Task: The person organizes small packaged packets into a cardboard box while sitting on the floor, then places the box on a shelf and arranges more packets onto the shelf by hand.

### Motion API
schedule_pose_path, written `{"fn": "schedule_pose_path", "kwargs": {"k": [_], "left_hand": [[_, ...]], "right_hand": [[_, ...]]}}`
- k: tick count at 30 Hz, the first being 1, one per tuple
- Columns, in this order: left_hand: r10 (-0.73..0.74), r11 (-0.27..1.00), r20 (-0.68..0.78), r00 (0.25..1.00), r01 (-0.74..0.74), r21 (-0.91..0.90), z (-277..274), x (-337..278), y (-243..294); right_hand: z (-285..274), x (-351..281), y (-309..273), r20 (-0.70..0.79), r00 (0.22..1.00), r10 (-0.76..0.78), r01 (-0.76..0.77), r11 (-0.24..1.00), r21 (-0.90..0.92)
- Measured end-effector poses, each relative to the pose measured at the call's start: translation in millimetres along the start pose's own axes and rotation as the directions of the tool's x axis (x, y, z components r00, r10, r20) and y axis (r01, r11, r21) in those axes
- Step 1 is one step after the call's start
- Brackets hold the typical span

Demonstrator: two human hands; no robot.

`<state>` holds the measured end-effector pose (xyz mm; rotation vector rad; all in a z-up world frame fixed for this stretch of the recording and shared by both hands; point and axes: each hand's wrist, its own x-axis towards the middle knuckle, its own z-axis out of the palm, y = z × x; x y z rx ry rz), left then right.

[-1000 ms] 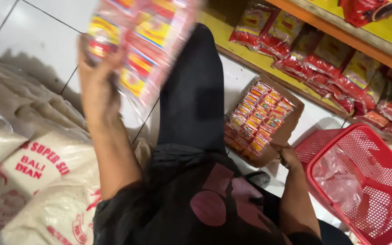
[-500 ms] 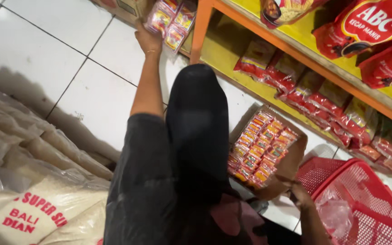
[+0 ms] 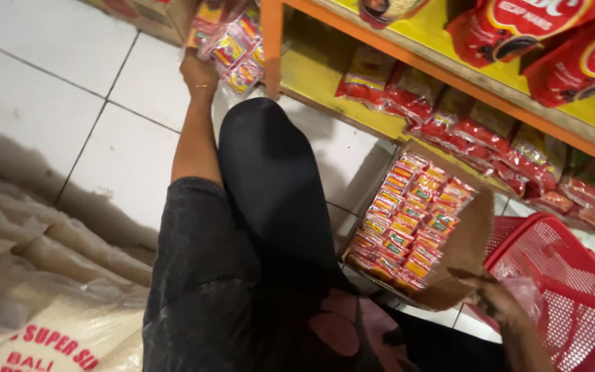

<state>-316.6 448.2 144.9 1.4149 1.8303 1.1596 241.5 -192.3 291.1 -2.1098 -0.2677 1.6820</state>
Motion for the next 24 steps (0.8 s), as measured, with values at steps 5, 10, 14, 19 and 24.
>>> {"fn": "schedule_pose_path", "kwargs": {"k": [5,10,14,19,24], "left_hand": [[-0.095,0.995,-0.045,0.994,0.095,-0.008,1.3,-13.3,-24.8],[0.05,0.894,-0.035,0.998,-0.06,-0.443,2.7,-36.8,-43.8],[0.12,0.898,-0.106,0.987,-0.154,-0.413,-12.3,-55.1,-43.1],[-0.125,0.887,-0.136,0.983,0.049,-0.459,-41.2,-83.6,-34.8],[-0.019,0.871,-0.176,0.984,-0.07,-0.487,-55.9,-93.6,-5.9]], "right_hand": [[-30.6,-51.4,-15.5,-0.087,0.996,-0.008,0.017,0.994,0.107],[-31.7,-75.0,-59.5,-0.172,0.985,-0.006,0.031,0.99,0.138],[-24.7,-51.1,-109.5,-0.192,0.979,-0.063,0.09,0.987,0.134],[-15.0,21.0,-188.8,-0.029,0.968,-0.25,0.251,0.965,0.069],[9.2,83.1,-276.8,-0.009,0.961,-0.276,0.276,0.96,0.054]]}}
